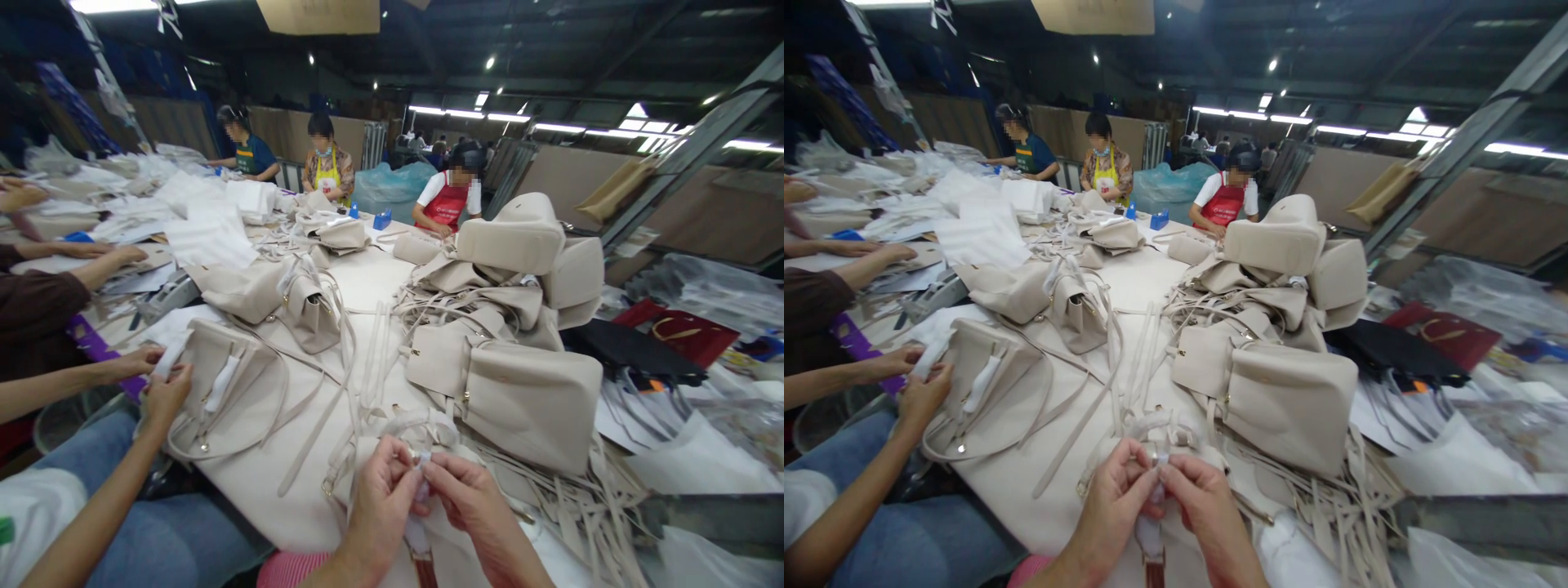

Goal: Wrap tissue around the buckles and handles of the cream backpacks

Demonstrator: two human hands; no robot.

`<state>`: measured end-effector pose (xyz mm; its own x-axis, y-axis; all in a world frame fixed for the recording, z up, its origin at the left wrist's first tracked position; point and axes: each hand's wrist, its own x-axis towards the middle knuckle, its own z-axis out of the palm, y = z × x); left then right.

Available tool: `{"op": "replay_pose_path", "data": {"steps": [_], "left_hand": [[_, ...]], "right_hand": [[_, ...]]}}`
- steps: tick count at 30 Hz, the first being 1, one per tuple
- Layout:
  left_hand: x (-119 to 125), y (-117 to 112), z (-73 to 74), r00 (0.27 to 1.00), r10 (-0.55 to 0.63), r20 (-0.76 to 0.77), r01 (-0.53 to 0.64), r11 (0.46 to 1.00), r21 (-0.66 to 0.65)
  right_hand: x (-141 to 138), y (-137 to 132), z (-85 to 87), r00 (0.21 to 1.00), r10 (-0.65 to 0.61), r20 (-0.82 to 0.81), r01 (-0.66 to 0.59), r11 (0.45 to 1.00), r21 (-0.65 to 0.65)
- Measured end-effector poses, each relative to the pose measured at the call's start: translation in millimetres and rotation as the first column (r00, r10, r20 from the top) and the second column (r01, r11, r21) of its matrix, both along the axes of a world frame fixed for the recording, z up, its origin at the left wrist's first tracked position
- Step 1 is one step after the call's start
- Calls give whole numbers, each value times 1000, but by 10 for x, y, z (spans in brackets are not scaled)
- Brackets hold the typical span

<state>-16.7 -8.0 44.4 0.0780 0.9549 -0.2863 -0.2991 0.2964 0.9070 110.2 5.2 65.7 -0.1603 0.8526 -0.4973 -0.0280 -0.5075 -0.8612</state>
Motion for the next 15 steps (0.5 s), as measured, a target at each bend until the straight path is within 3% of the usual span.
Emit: {"op": "replay_pose_path", "data": {"steps": [5, 12, 15], "left_hand": [[-55, 34, 19, 986, -16, 166, 37, 992, -123], [-104, 33, 67, 965, 109, 240, -61, 978, -198], [-113, 62, 86, 957, 97, 274, -33, 973, -230]], "right_hand": [[-7, 21, -73, 977, -83, -197, 55, 988, -144], [18, 22, -85, 964, -103, -244, 70, 988, -140], [25, 23, -89, 968, -97, -230, 68, 989, -133]]}}
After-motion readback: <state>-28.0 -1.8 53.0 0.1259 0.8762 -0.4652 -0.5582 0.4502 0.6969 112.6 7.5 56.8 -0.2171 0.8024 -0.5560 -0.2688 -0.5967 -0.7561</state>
